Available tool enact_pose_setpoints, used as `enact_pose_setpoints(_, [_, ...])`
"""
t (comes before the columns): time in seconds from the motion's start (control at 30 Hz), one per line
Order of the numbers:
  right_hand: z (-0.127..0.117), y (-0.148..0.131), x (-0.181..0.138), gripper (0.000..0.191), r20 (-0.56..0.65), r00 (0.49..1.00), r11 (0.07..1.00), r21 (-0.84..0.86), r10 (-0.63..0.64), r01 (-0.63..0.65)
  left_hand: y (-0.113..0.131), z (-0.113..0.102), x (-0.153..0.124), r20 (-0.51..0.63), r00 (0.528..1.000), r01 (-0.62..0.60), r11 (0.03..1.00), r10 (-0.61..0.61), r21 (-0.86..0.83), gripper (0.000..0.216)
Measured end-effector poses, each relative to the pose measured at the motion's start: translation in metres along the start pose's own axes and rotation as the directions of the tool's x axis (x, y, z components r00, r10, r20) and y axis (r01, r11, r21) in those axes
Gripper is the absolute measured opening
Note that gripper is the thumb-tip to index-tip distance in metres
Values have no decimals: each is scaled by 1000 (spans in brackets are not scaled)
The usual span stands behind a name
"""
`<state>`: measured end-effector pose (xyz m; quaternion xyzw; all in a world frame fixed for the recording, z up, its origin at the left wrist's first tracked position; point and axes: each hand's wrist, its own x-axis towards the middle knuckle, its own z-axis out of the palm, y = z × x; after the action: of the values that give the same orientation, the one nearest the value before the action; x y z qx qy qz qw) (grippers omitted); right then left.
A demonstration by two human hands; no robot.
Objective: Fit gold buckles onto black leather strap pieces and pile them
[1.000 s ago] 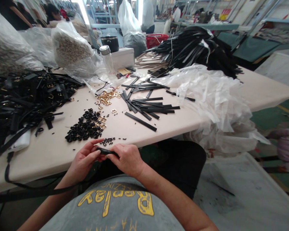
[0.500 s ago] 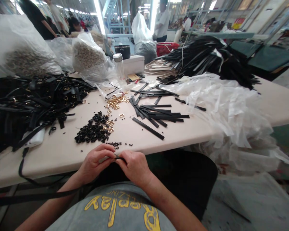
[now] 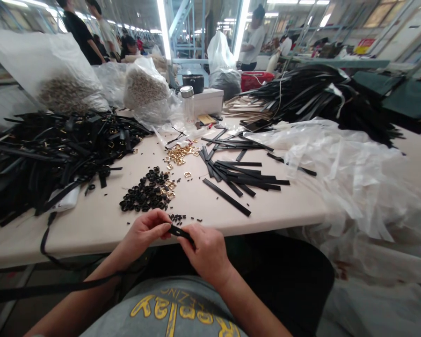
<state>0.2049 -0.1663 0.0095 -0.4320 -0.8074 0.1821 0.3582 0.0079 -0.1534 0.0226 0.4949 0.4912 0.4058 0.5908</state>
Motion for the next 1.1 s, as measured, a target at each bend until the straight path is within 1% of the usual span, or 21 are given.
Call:
enact_pose_setpoints(0.13, [5,-5,4,15,-6,997,997,-43,-71,70,-5,2,-5,-74,997,25,994,-33,-104,22])
enact_pose_setpoints(0.23, [8,-6,5,17,-3,995,991,-89,-98,98,-9,2,-9,-125,992,6,994,-19,-108,23])
enact_pose_setpoints(0.37, [12,-7,4,16,26,993,986,-122,-113,116,-15,4,-17,-150,987,-57,998,59,19,20])
enact_pose_setpoints(0.43, [14,-7,2,16,40,992,986,-112,-120,124,-18,2,-21,-127,985,-99,988,114,119,19])
enact_pose_setpoints(0.5, [15,-5,1,19,51,990,986,-93,-132,136,-21,-4,-23,-77,980,-158,953,184,257,19])
enact_pose_setpoints(0.53, [16,-4,0,20,59,989,987,-84,-135,139,-21,-10,-22,-57,972,-196,917,229,347,18])
enact_pose_setpoints(0.6, [17,-1,-1,21,78,990,989,-72,-121,127,-21,-27,-16,-47,940,-259,795,339,549,15])
enact_pose_setpoints(0.63, [17,1,-2,20,85,990,991,-68,-108,114,-20,-37,-11,-59,916,-268,714,397,647,14])
enact_pose_setpoints(0.7, [18,5,-4,18,83,993,994,-64,-85,91,-17,-58,0,-82,879,-224,560,470,798,17])
enact_pose_setpoints(0.73, [18,6,-5,17,79,994,995,-64,-77,82,-15,-67,6,-80,874,-190,488,480,852,18])
enact_pose_setpoints(0.8, [19,8,-7,17,72,995,995,-68,-67,72,-12,-81,18,-47,881,-142,357,471,923,19])
enact_pose_setpoints(0.87, [20,8,-8,16,68,996,995,-77,-63,69,-9,-87,28,-5,892,-122,252,451,960,20])
enact_pose_setpoints(0.97, [19,9,-8,17,62,996,993,-99,-56,62,-3,-87,38,37,911,-111,156,412,981,20])
enact_pose_setpoints(1.03, [18,10,-8,17,60,997,992,-112,-51,58,1,-87,43,61,926,-116,125,373,985,18])
enact_pose_setpoints(1.1, [16,11,-8,17,54,997,991,-118,-49,55,4,-88,47,69,939,-115,117,337,987,18])
